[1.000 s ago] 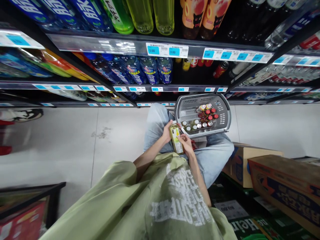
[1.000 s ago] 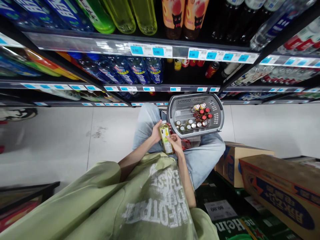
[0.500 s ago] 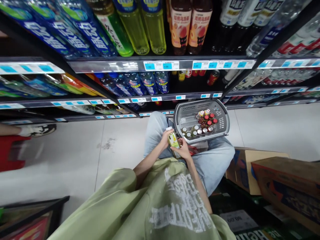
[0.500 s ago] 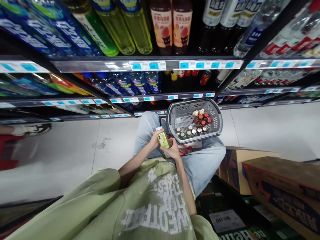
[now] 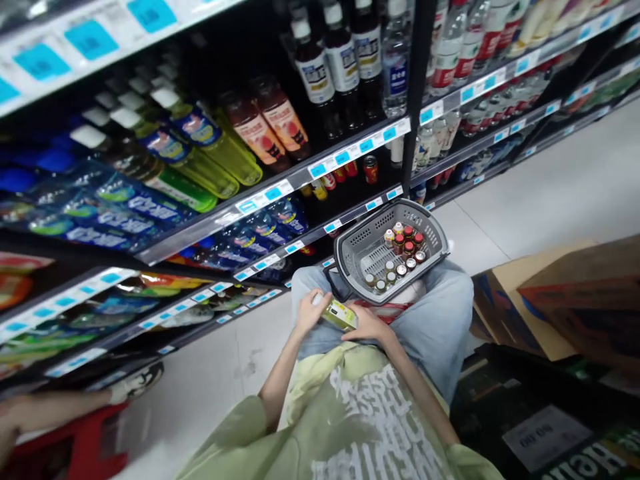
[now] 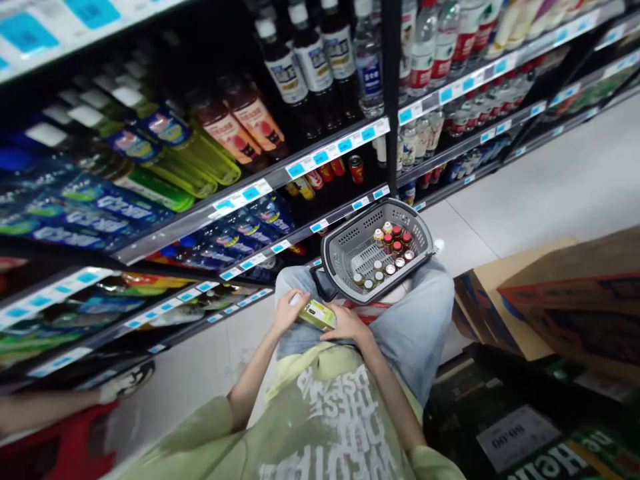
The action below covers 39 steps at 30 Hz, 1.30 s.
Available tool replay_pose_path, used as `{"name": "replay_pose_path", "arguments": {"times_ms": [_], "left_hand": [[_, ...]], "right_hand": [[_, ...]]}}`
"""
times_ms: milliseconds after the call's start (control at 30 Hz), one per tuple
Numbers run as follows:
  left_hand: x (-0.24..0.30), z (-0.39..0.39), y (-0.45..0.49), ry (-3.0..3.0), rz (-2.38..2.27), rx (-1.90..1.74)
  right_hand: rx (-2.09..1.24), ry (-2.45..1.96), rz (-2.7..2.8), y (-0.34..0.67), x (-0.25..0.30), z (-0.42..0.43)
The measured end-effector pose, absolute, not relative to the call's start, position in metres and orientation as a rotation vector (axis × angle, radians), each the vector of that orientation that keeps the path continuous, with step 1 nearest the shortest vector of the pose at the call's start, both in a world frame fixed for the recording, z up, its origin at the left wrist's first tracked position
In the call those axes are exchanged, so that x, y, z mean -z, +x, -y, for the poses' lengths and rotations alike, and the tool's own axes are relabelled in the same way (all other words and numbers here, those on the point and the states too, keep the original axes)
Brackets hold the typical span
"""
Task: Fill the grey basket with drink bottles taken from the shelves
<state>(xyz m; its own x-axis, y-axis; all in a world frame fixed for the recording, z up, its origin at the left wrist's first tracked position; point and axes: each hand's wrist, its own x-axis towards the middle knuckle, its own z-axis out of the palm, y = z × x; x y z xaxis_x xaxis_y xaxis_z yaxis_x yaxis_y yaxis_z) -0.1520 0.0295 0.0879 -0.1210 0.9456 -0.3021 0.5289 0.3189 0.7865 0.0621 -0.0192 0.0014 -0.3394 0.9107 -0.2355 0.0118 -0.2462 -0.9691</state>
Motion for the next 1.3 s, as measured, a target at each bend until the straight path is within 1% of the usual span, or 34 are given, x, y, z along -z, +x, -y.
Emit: {"name": "replay_pose_path", "arguments": {"times_ms": [100, 200, 267, 333, 533, 900, 1033, 1300], "left_hand": [[-0.105, -0.041, -0.147, 1.474, -1.900, -0.587], [-0.115, -0.056, -0.139, 1.589, -2.020, -0.521], [-0.115, -0.065, -0.133, 1.649, -2.077, -0.482], [-0.110, -0.073, -0.127, 1.716, -2.104, -0.446], [-0.081, -0.099, -0.109, 1.913, -2.018, -0.310], [-0.044, -0.147, -0.092, 2.145, -1.815, -0.329], [-0.013, -0.160, -0.082, 2.198, -1.743, -0.227], [0.071, -0.191, -0.041, 2.253, -1.545, 0.132]], "right_hand": [[-1.618, -1.318, 1.648, 0.060, -0.001, 0.017], [-1.467, -1.597, 1.912, 0.065, -0.010, 0.013], [-1.413, -1.817, 2.009, 0.070, -0.019, 0.011], [-1.449, -1.918, 2.042, 0.073, -0.027, 0.010], [-1.565, -1.821, 2.065, 0.071, -0.037, 0.012], [-1.665, -1.790, 1.953, 0.069, -0.047, 0.008], [-1.696, -1.745, 1.955, 0.066, -0.052, 0.007], [-1.774, -1.687, 1.874, 0.059, -0.053, 0.002]]}}
